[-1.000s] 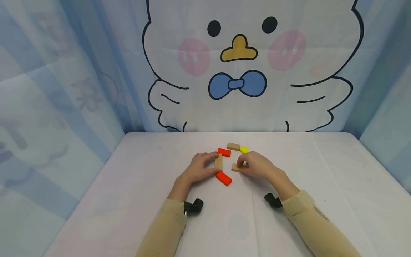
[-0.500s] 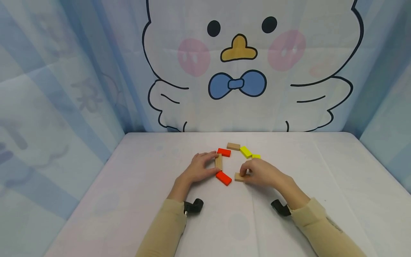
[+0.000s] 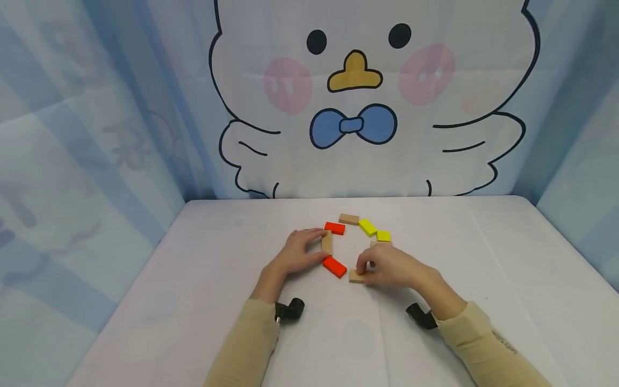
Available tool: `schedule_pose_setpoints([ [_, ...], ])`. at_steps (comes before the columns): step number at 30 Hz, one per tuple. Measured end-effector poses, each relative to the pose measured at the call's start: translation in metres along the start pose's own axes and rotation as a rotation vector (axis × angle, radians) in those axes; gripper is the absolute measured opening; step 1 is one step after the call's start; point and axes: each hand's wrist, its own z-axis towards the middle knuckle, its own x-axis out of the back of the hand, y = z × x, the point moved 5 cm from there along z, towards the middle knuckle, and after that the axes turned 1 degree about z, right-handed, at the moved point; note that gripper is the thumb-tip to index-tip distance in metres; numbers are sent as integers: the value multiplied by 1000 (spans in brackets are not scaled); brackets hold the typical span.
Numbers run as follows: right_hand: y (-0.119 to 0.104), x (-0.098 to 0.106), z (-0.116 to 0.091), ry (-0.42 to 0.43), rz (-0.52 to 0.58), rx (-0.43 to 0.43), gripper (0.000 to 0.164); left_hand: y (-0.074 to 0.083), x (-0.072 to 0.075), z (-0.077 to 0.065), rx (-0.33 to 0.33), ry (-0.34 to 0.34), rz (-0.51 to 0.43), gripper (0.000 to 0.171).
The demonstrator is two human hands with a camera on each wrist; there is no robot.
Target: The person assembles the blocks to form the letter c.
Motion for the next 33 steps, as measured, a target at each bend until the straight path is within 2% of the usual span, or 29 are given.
schedule_pose_setpoints([
  [18,-7,-4,3,-10,-12,17,13,-1,3,0,-8,3,-5,53],
  [26,-7,-5,2,2,-25,30,13,-1,3,-1,-34,11,-15,53],
  [33,-7,-7,1,5,-19,38,12,-1,1,-2,-15,2,-21,54],
])
